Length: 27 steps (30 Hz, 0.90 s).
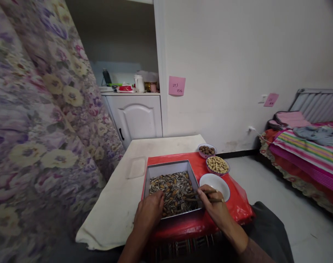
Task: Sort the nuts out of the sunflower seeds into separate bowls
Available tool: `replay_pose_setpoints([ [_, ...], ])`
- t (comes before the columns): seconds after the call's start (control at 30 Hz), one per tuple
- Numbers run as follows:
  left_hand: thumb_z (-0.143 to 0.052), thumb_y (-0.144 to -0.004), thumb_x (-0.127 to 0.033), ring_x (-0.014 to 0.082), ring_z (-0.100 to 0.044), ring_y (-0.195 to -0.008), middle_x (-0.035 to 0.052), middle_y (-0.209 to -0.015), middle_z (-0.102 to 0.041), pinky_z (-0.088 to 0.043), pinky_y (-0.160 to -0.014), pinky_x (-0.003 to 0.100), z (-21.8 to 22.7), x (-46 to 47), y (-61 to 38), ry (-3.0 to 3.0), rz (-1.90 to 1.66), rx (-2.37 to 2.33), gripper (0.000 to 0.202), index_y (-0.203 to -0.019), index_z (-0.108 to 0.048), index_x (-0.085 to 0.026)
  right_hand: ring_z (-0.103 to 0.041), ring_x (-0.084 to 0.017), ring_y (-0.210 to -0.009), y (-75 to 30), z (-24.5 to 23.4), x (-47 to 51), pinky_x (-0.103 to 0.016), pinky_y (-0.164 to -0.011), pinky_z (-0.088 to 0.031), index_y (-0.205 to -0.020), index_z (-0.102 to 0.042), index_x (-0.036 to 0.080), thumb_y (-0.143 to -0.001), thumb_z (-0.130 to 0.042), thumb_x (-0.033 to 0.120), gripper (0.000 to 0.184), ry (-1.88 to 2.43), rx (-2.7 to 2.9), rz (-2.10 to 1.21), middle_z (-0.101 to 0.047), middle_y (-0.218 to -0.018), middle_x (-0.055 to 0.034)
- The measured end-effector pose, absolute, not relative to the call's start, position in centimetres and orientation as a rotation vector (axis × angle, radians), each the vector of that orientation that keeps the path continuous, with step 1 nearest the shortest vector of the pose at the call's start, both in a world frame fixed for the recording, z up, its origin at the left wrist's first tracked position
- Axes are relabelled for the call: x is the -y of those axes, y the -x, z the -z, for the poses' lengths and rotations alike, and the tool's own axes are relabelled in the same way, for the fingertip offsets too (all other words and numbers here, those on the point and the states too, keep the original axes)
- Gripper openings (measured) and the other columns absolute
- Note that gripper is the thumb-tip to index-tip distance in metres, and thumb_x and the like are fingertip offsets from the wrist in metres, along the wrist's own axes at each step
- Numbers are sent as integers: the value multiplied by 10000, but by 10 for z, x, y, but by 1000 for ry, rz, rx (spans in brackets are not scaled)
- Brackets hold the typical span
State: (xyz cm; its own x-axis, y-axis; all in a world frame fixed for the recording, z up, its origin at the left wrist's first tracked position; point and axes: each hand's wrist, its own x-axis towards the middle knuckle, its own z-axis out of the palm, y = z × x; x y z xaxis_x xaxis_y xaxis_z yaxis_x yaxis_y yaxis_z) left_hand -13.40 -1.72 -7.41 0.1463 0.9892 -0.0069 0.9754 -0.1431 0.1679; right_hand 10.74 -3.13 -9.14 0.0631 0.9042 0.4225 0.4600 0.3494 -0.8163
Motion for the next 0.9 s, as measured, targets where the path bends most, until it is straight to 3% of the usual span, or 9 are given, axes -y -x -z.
replay_pose_setpoints([
  [0.17, -350, -976, -291, 196, -678, -929, 31, -973, -727, -430, -734, 282, 73, 18, 134, -2265, -152, -1966, 232, -952, -577, -248, -654, -226, -759, -105, 90, 30, -296, -696, -496, -750, -699, 212, -909, -503, 559, 430, 1273, 1558, -549, -696, -758, -58],
  [0.43, -331, -980, -286, 191, -676, -932, 31, -978, -727, -430, -747, 281, 73, 18, 134, -2275, -145, -1968, 248, -950, -575, -253, -582, -203, -625, -114, 87, 39, -282, -586, -442, -680, -628, 209, -932, -483, 524, 429, 1273, 1544, -615, -604, -621, -21],
  [0.67, -341, -975, -280, 201, -683, -910, 35, -950, -730, -430, -722, 288, 73, 18, 133, -2289, -153, -1971, 239, -924, -572, -244, -588, -208, -578, -151, 71, 60, -295, -553, -455, -821, -644, 211, -931, -504, 504, 343, 1271, 1337, -707, -605, -597, -8],
  [0.9, -340, -971, -277, 206, -686, -920, 34, -967, -733, -426, -712, 290, 75, 17, 134, -2293, -185, -1962, 232, -924, -565, -244, -628, -216, -612, -205, 66, 79, -303, -583, -490, -881, -653, 231, -873, -579, 546, 324, 1436, 1071, -471, -649, -644, -21],
])
